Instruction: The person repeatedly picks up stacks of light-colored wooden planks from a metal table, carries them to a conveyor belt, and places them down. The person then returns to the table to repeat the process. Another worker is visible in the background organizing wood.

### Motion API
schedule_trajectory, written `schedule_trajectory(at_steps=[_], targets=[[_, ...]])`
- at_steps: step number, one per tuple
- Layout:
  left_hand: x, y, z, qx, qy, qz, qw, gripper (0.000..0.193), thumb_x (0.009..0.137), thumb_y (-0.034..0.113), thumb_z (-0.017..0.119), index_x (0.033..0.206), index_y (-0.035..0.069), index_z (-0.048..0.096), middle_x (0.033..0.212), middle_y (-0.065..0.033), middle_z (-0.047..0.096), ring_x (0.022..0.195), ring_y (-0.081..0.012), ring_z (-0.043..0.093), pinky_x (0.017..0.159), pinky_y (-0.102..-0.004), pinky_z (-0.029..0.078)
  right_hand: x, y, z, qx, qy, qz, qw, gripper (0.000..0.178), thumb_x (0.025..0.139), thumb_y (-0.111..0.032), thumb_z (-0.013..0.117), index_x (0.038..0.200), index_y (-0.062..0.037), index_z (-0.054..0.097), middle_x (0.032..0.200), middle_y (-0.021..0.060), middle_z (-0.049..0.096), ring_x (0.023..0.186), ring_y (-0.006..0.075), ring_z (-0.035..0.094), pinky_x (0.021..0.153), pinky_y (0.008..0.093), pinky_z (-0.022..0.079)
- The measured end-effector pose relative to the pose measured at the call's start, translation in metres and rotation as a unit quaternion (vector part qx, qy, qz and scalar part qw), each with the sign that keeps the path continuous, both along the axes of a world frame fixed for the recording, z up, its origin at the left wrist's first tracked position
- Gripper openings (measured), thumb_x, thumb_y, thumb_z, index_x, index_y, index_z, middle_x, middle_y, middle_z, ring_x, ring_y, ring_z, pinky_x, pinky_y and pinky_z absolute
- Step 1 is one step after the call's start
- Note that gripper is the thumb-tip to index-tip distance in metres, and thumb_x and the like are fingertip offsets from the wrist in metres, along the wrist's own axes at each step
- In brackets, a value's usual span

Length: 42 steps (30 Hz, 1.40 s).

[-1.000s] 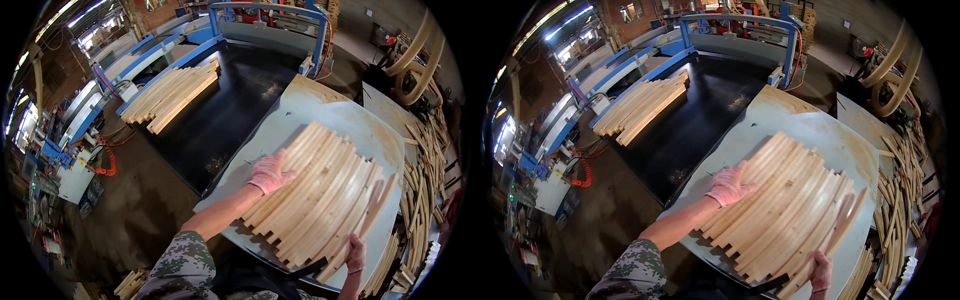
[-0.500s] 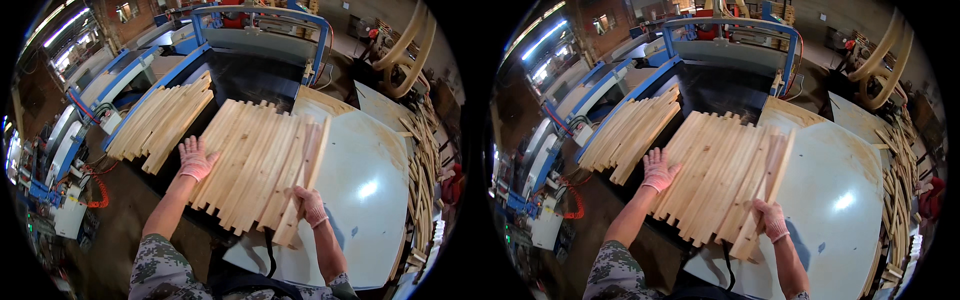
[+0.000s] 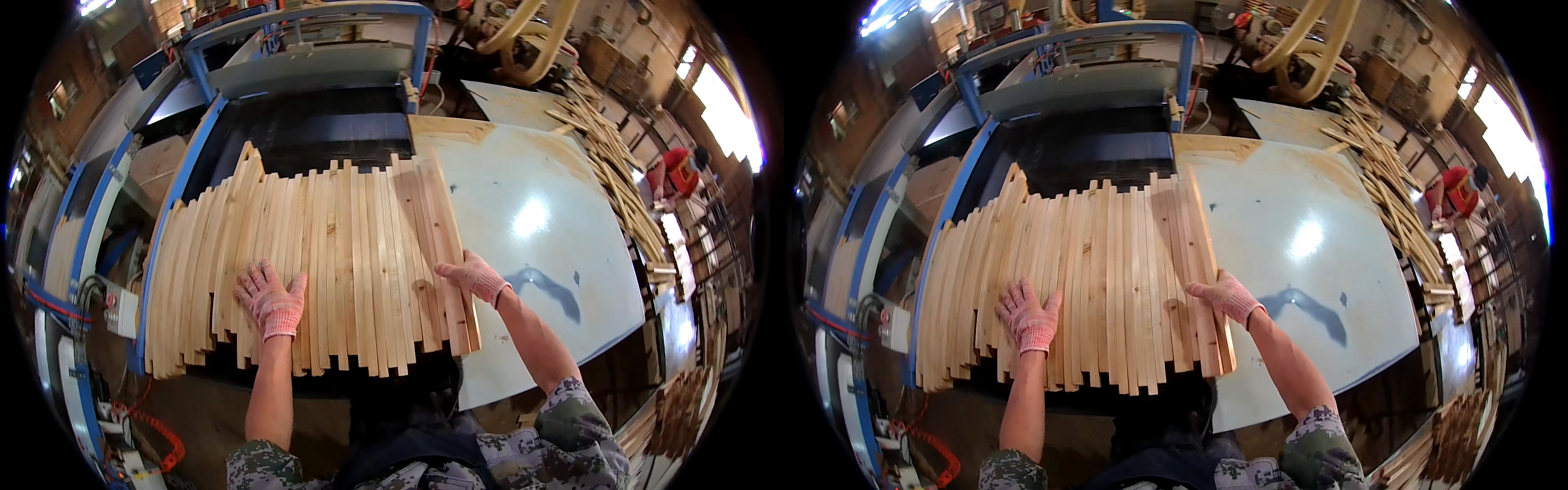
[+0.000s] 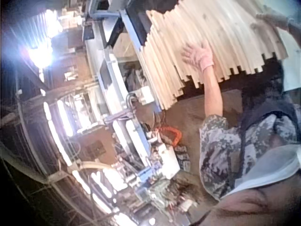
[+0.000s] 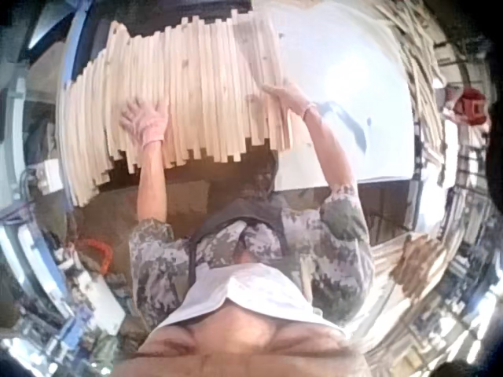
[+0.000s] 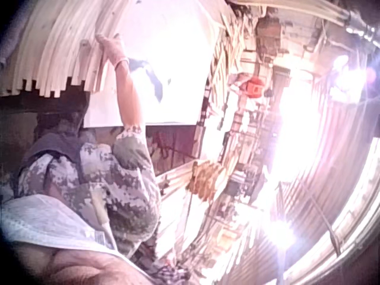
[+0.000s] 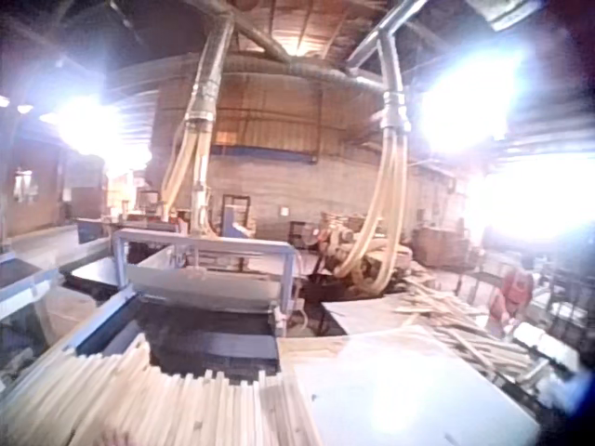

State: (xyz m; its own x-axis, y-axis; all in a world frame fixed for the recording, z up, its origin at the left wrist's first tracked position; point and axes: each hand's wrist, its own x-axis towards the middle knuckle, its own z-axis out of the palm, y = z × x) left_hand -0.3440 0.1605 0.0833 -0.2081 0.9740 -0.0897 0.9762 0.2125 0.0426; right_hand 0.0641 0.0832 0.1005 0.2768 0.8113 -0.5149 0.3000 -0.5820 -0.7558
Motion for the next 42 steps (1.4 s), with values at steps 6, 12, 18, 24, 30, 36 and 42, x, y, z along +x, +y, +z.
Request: schedule_trajectory(at_steps=[6, 12, 18, 24, 30, 36, 42], targets=[[-0.01, 0.001, -0.015, 0.048, -0.076, -0.062, 0.994, 0.098, 0.097, 0.069, 0.063, 0.167, 0.005, 0.038, 0.176, -0.0223, 0.031, 0.165, -0.0391, 0.022, 0.135, -0.0566, 0.012, -0.006, -0.009, 0.002, 0.048, -0.082, -0.015, 0.995, 0.102, 0.077, -0.025, 0.094, 0.16, 0.0023, 0.042, 0.135, 0.0168, 0.071, 0.117, 0.0273, 0.072, 0.105, 0.0387, 0.058], [-0.147, 0.032, -0.053, 0.174, -0.382, -0.105, 0.901, 0.085, 0.099, 0.04, 0.074, 0.164, -0.002, 0.04, 0.167, -0.0254, 0.043, 0.155, -0.042, 0.04, 0.129, -0.0491, 0.032, 0.025, -0.017, -0.035, 0.142, 0.142, -0.119, 0.972, 0.1, 0.072, -0.013, 0.095, 0.157, 0.0054, 0.046, 0.124, 0.0161, 0.074, 0.106, 0.0224, 0.074, 0.094, 0.0331, 0.063], [-0.369, 0.001, -0.026, 0.237, 0.009, 0.125, 0.963, 0.085, 0.1, 0.047, 0.068, 0.163, -0.005, 0.04, 0.169, -0.0266, 0.041, 0.157, -0.0407, 0.039, 0.132, -0.0471, 0.029, 0.032, -0.061, 0.013, 0.049, -0.076, -0.065, 0.994, 0.031, 0.082, -0.024, 0.083, 0.1, -0.001, 0.074, 0.087, 0.0091, 0.073, 0.075, 0.0184, 0.067, 0.07, 0.0385, 0.057], [-0.409, -0.003, 0.044, 0.154, 0.089, 0.32, 0.931, 0.108, 0.093, 0.065, 0.067, 0.171, 0.004, 0.027, 0.177, -0.0214, 0.029, 0.163, -0.0393, 0.03, 0.134, -0.0473, 0.025, 0.031, -0.082, 0.024, -0.039, -0.207, -0.075, 0.975, 0.046, 0.079, -0.036, 0.076, 0.113, -0.0038, 0.081, 0.113, 0.0272, 0.078, 0.105, 0.0341, 0.078, 0.092, 0.046, 0.061], [-0.43, 0.017, 0.047, 0.114, 0.125, 0.241, 0.956, 0.09, 0.087, 0.06, 0.076, 0.157, 0.008, 0.051, 0.159, -0.0202, 0.053, 0.149, -0.0376, 0.05, 0.119, -0.0514, 0.046, 0.06, -0.082, -0.014, -0.025, -0.438, 0.035, 0.898, 0.096, 0.085, -0.038, 0.071, 0.161, 0.01, 0.036, 0.153, 0.0351, 0.056, 0.141, 0.0446, 0.058, 0.118, 0.0473, 0.047], [-0.459, -0.011, 0.061, 0.066, 0.167, 0.277, 0.944, 0.092, 0.094, 0.05, 0.07, 0.17, 0.011, 0.035, 0.178, -0.0166, 0.03, 0.163, -0.0344, 0.031, 0.131, -0.052, 0.028, -0.016, -0.024, 0.023, 0.161, -0.436, 0.05, 0.884, 0.077, 0.099, -0.039, 0.067, 0.162, -0.0019, 0.043, 0.148, 0.0233, 0.062, 0.14, 0.0396, 0.056, 0.117, 0.0486, 0.046], [-0.445, -0.021, 0.08, 0.126, 0.014, 0.227, 0.966, 0.085, 0.099, 0.043, 0.072, 0.168, 0.007, 0.038, 0.176, -0.0187, 0.032, 0.162, -0.0337, 0.032, 0.13, -0.0486, 0.03, -0.07, -0.017, -0.023, 0.118, -0.243, 0.047, 0.962, 0.082, 0.104, -0.042, 0.064, 0.172, -0.013, 0.029, 0.124, 0.0204, 0.074, 0.122, 0.0412, 0.067, 0.114, 0.044, 0.049]])
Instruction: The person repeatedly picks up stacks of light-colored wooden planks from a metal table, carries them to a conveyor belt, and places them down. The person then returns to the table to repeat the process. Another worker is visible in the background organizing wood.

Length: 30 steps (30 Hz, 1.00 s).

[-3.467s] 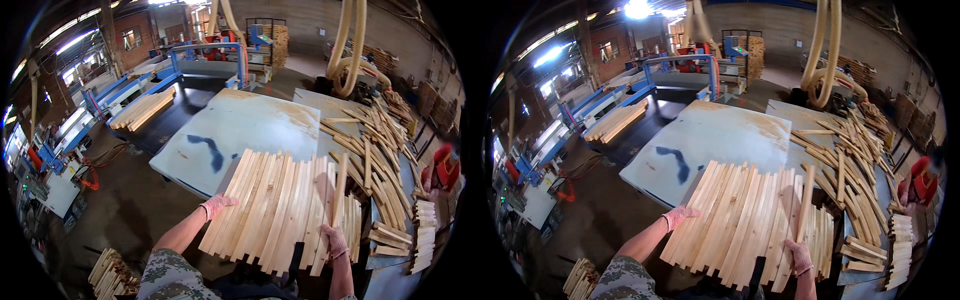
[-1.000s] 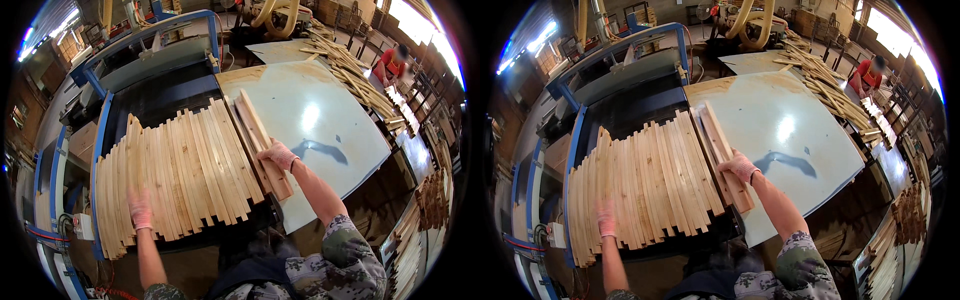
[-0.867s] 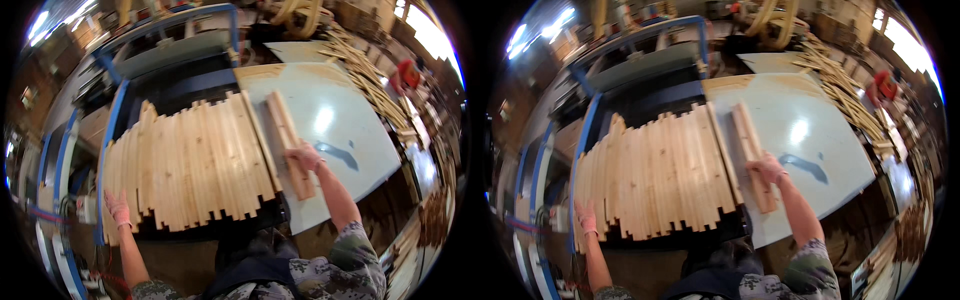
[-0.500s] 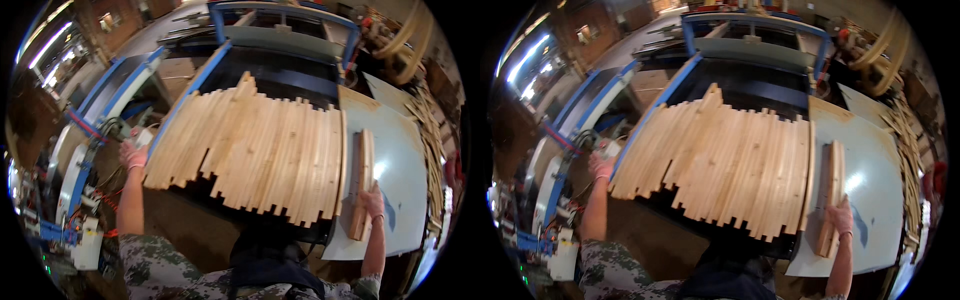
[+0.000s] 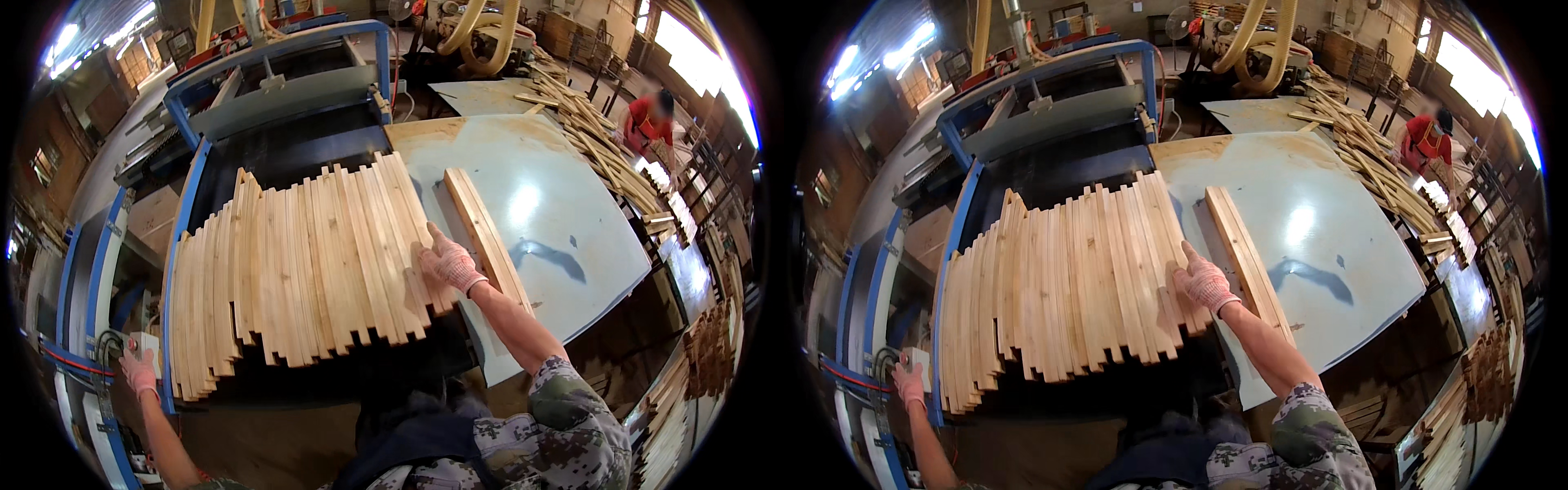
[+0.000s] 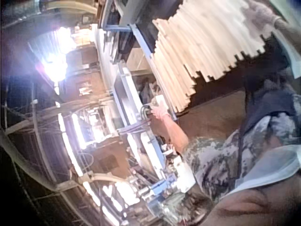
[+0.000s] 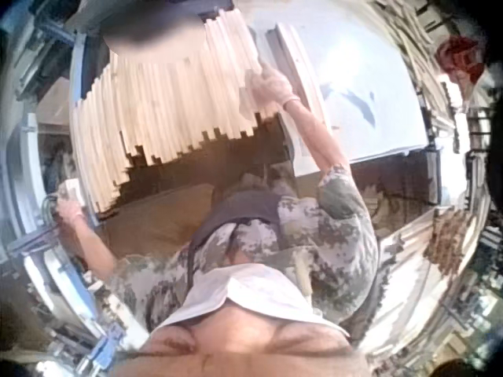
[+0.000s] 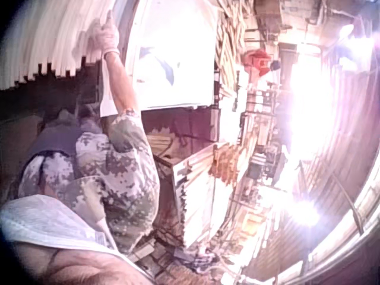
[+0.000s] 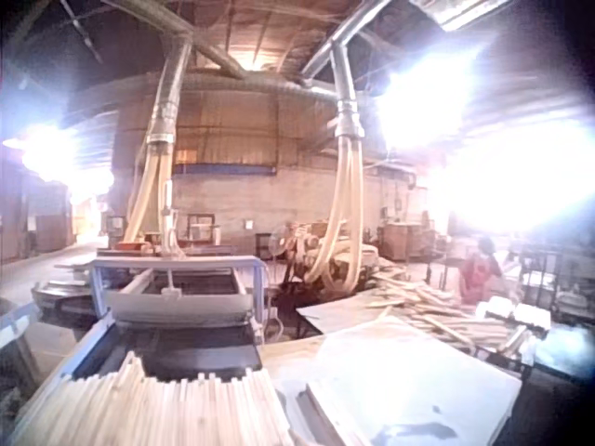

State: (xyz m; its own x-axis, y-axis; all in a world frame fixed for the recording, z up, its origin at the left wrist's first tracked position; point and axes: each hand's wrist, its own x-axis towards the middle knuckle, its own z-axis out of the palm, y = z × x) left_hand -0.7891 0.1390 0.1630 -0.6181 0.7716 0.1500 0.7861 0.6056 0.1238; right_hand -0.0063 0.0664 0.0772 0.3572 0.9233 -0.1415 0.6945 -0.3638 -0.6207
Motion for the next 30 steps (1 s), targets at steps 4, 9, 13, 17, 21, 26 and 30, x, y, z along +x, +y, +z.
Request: schedule_trajectory(at_steps=[4, 9, 13, 17, 21, 26, 30], targets=[[0.021, -0.011, -0.073, 0.334, -0.22, -0.234, 0.886, 0.059, 0.106, 0.02, 0.069, 0.159, 0.0, 0.051, 0.162, -0.0183, 0.053, 0.149, -0.0299, 0.05, 0.124, -0.0421, 0.04, 0.011, -0.013, -0.01, 0.066, 0.057, -0.064, 0.994, 0.08, 0.105, -0.047, 0.061, 0.171, -0.0111, 0.032, 0.139, 0.022, 0.071, 0.131, 0.0403, 0.065, 0.115, 0.0443, 0.048], [0.267, -0.102, -0.02, 0.054, -0.575, -0.363, 0.731, 0.03, 0.1, 0.016, 0.07, 0.123, -0.001, 0.079, 0.126, -0.0155, 0.077, 0.117, -0.0222, 0.073, 0.108, -0.0386, 0.057, 0.03, -0.023, -0.038, 0.136, 0.163, -0.138, 0.967, 0.074, 0.107, -0.04, 0.065, 0.167, -0.0055, 0.039, 0.14, 0.02, 0.072, 0.133, 0.0283, 0.067, 0.11, 0.036, 0.051], [0.361, -0.131, -0.054, -0.229, -0.727, -0.437, 0.477, 0.057, 0.102, 0.036, 0.074, 0.139, -0.008, 0.069, 0.137, -0.0193, 0.073, 0.127, -0.0271, 0.069, 0.114, -0.0385, 0.051, 0.016, -0.047, -0.056, 0.185, 0.202, -0.142, 0.951, 0.071, 0.106, -0.028, 0.069, 0.165, -0.0016, 0.041, 0.148, 0.0225, 0.066, 0.136, 0.0268, 0.065, 0.111, 0.0337, 0.05], [0.443, -0.147, -0.072, -0.42, -0.722, -0.436, 0.334, 0.048, 0.106, 0.025, 0.071, 0.143, -0.004, 0.068, 0.141, -0.0147, 0.072, 0.132, -0.0208, 0.064, 0.119, -0.0331, 0.045, -0.009, -0.094, -0.051, 0.178, 0.275, -0.103, 0.939, 0.069, 0.105, -0.024, 0.072, 0.163, 0.0004, 0.044, 0.143, 0.0185, 0.068, 0.132, 0.0237, 0.066, 0.113, 0.0335, 0.049], [0.493, -0.162, -0.08, -0.493, -0.672, -0.461, 0.305, 0.046, 0.106, 0.024, 0.069, 0.144, -0.003, 0.067, 0.138, -0.0109, 0.072, 0.13, -0.0166, 0.063, 0.116, -0.0312, 0.045, -0.034, -0.172, -0.026, 0.087, 0.474, -0.046, 0.875, 0.064, 0.107, -0.022, 0.07, 0.161, 0.0033, 0.048, 0.137, 0.0113, 0.071, 0.128, 0.019, 0.065, 0.113, 0.0316, 0.049], [0.551, -0.179, -0.099, -0.536, -0.618, -0.534, 0.214, 0.042, 0.106, 0.022, 0.068, 0.14, -0.002, 0.07, 0.131, -0.0085, 0.074, 0.123, -0.015, 0.064, 0.109, -0.0289, 0.047, -0.037, -0.285, -0.02, -0.025, 0.509, 0.033, 0.86, 0.066, 0.111, -0.032, 0.065, 0.162, 0.0049, 0.045, 0.142, 0.012, 0.069, 0.132, 0.0187, 0.061, 0.117, 0.035, 0.047], [0.597, -0.228, -0.094, -0.615, -0.606, -0.42, 0.28, 0.043, 0.103, 0.022, 0.071, 0.136, -0.006, 0.071, 0.13, -0.0129, 0.075, 0.121, -0.0213, 0.069, 0.108, -0.0342, 0.051, -0.011, -0.362, -0.069, -0.078, 0.534, -0.079, 0.838, 0.061, 0.108, -0.038, 0.063, 0.156, 0.0002, 0.056, 0.148, 0.0142, 0.067, 0.135, 0.0226, 0.061, 0.114, 0.0364, 0.048]])
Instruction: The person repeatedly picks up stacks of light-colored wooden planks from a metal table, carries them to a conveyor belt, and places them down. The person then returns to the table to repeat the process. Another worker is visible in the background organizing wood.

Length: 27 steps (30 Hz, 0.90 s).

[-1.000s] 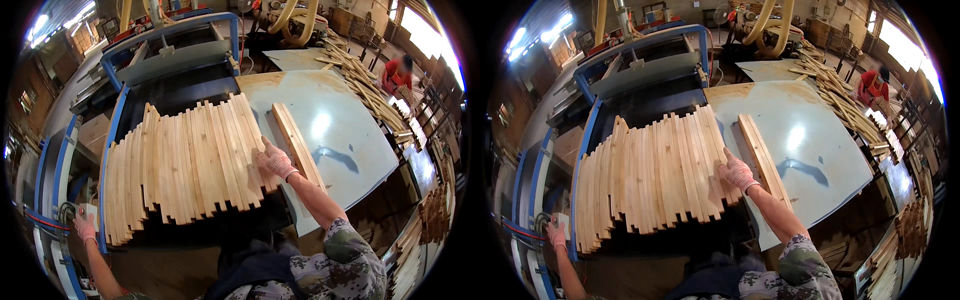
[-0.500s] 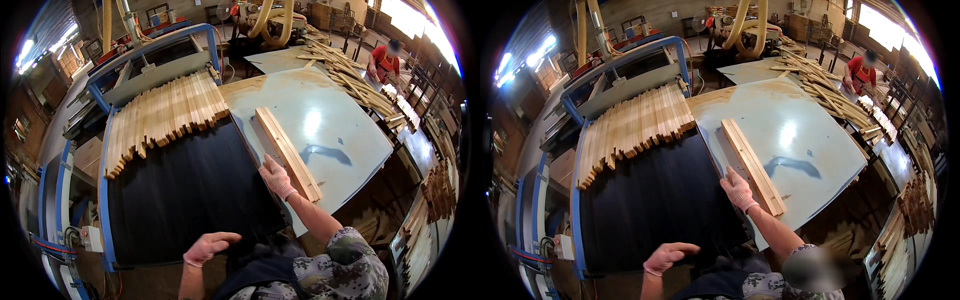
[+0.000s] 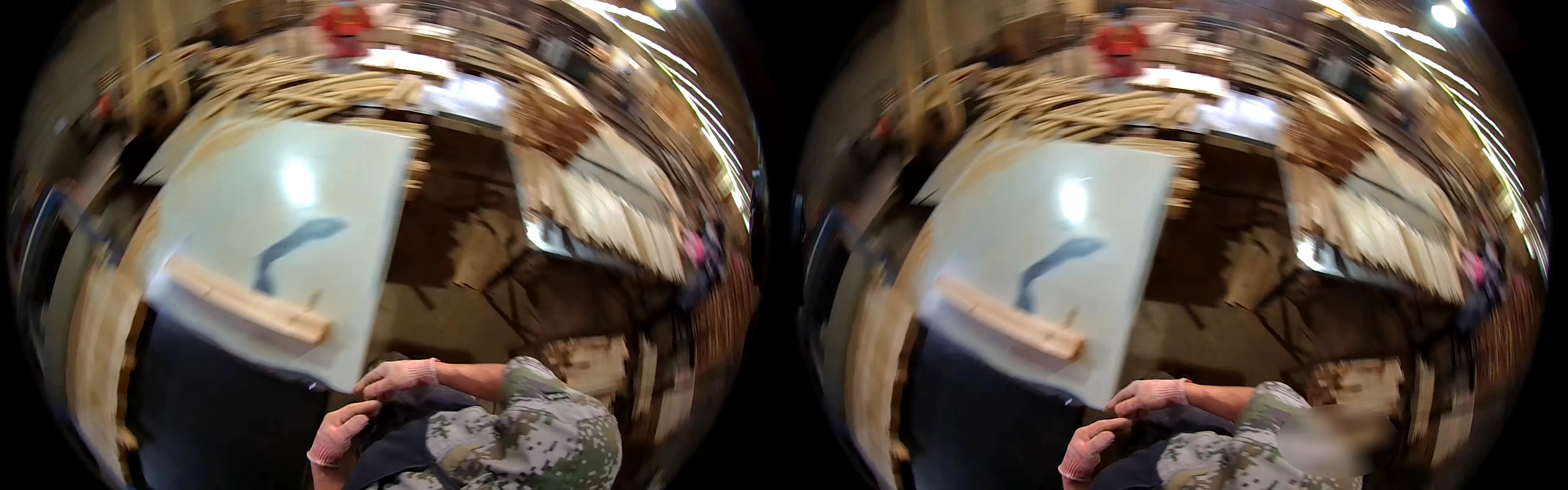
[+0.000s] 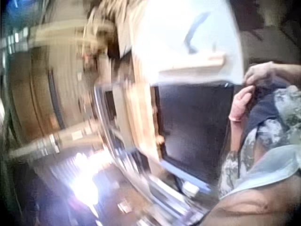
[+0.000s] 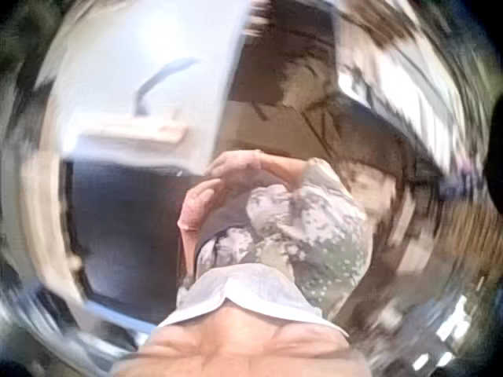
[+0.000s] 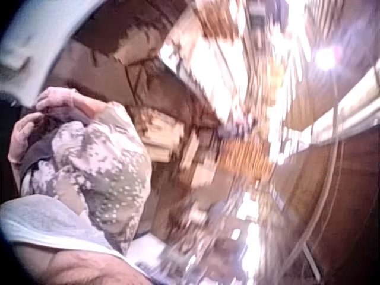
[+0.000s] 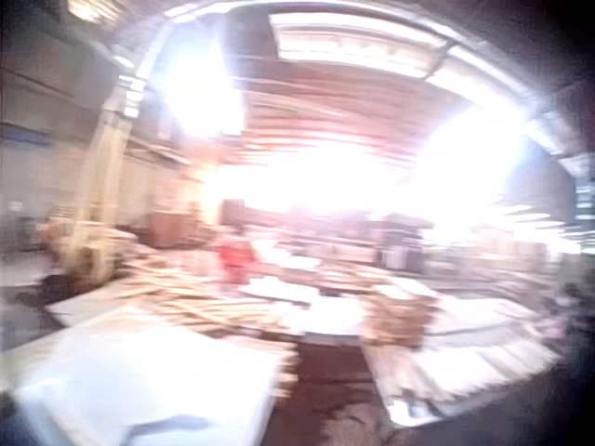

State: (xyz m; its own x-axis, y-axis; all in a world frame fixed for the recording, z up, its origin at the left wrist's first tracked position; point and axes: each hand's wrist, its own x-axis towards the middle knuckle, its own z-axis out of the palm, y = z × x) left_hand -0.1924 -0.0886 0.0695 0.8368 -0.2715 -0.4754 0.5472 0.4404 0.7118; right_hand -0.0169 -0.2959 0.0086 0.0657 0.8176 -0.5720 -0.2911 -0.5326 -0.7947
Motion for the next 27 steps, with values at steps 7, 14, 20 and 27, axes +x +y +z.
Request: schedule_trajectory(at_steps=[7, 14, 20, 27], targets=[[0.094, -0.087, -0.048, 0.107, -0.039, -0.101, 0.988, 0.045, 0.103, 0.021, 0.072, 0.139, -0.007, 0.069, 0.132, -0.0163, 0.076, 0.122, -0.0242, 0.071, 0.109, -0.036, 0.053, 0.007, -0.207, -0.141, -0.23, -0.289, -0.219, 0.903, 0.062, 0.099, -0.046, 0.062, 0.147, -0.0077, 0.066, 0.137, 0.0188, 0.073, 0.121, 0.033, 0.071, 0.108, 0.0422, 0.053], [0.197, -0.184, -0.191, 0.246, 0.126, -0.013, 0.961, 0.041, 0.101, 0.029, 0.074, 0.129, -0.001, 0.076, 0.119, -0.0116, 0.079, 0.106, -0.0225, 0.073, 0.097, -0.0352, 0.056, -0.04, -0.434, -0.261, -0.451, -0.047, -0.341, 0.824, 0.052, 0.101, -0.045, 0.059, 0.13, -0.0053, 0.075, 0.132, 0.0219, 0.074, 0.127, 0.0351, 0.069, 0.107, 0.0463, 0.053], [0.169, -0.157, -0.372, 0.459, 0.199, -0.347, 0.793, 0.039, 0.1, 0.039, 0.067, 0.114, 0.005, 0.077, 0.095, -0.012, 0.074, 0.081, -0.0306, 0.066, 0.077, -0.0471, 0.053, -0.039, -0.53, -0.293, -0.403, -0.11, -0.457, 0.785, 0.049, 0.101, -0.04, 0.061, 0.129, -0.0029, 0.076, 0.133, 0.0212, 0.075, 0.129, 0.0358, 0.069, 0.111, 0.0436, 0.05], [0.256, -0.227, -0.363, 0.482, 0.194, -0.423, 0.742, 0.044, 0.103, 0.042, 0.058, 0.115, 0.005, 0.079, 0.095, -0.0126, 0.076, 0.085, -0.0311, 0.069, 0.08, -0.0464, 0.054, 0.021, -0.567, -0.286, -0.298, 0.152, -0.642, 0.69, 0.046, 0.104, -0.039, 0.063, 0.133, -0.0057, 0.074, 0.133, 0.0149, 0.075, 0.12, 0.0333, 0.069, 0.104, 0.0423, 0.052]])
